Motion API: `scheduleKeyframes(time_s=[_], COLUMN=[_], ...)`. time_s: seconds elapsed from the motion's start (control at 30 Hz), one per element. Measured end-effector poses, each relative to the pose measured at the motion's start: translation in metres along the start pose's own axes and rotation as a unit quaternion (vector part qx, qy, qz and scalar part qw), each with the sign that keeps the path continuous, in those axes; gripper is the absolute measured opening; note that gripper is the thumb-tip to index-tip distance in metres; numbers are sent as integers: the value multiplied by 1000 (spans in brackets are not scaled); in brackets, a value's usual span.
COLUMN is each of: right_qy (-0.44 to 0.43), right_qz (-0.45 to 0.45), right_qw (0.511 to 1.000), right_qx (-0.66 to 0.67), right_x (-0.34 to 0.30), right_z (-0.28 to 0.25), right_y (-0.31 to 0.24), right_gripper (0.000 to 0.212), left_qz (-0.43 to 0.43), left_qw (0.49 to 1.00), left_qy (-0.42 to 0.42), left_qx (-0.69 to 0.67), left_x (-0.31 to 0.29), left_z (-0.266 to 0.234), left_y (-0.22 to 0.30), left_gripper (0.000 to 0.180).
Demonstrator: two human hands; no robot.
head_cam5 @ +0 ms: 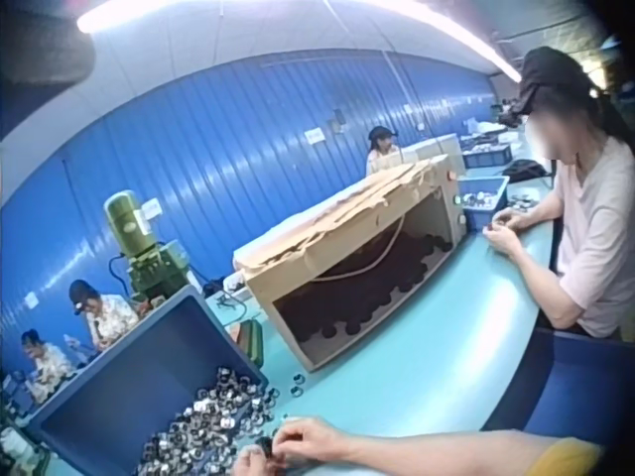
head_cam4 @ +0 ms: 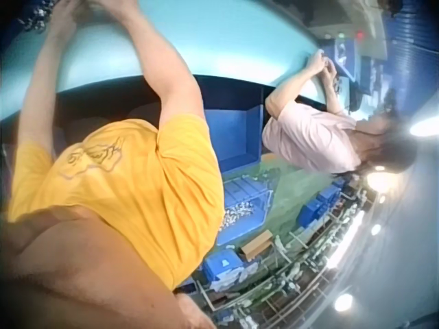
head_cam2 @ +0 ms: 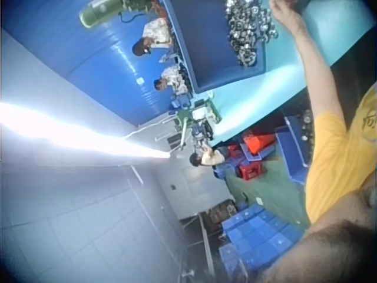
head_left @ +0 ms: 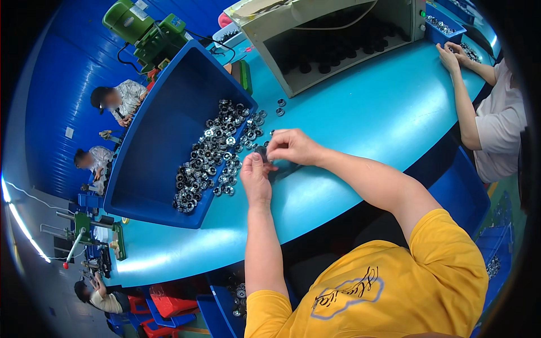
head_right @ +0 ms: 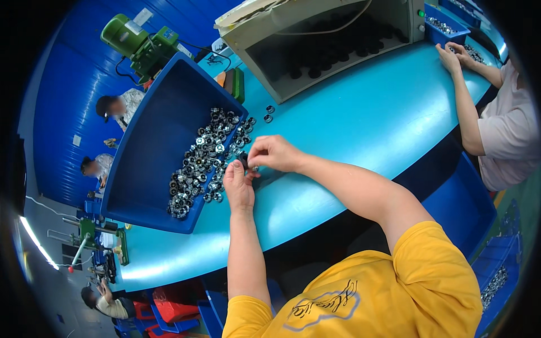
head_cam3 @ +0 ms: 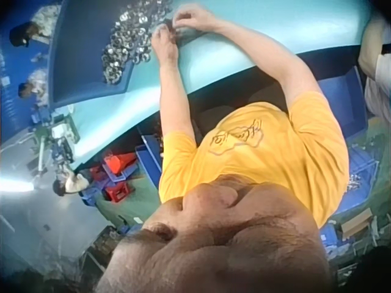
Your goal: Assembling or inspecting small mechanical components at a factory workbench.
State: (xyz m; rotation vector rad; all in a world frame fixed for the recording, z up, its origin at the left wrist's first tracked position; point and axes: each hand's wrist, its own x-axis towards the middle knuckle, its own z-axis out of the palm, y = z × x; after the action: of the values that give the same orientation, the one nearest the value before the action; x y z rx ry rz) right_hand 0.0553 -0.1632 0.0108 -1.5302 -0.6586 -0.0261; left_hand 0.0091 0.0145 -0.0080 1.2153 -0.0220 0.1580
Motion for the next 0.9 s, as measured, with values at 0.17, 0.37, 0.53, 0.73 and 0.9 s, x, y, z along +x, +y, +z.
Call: scheduleKeyframes(time_s=[0.17,0.37,0.53,0.73,0.9], right_qy=[48,-24,4,-37,-43], right_qz=[-13,-5,6,104,129], right_qw=[980,917,954,992,974], right_qx=[-191,-398,-301,55,183], right_x=[2,-2,3,1,1], right_z=[-20,3,-5,-5,-3], right_y=[14,13,21,-11,-4], right_gripper=[18,28,23,19,18], left_qz=[53,46,37,45,18], left_qw=[997,998,998,998,999], left_qy=[39,6,-2,-15,-42], left_qx=[-41,-41,-59,-51,-27], left_x=[5,3,3,4,2], left_z=[-9,-8,-6,-9,2], left_y=[9,9,9,5,4], left_gripper=[28,24,21,25,33])
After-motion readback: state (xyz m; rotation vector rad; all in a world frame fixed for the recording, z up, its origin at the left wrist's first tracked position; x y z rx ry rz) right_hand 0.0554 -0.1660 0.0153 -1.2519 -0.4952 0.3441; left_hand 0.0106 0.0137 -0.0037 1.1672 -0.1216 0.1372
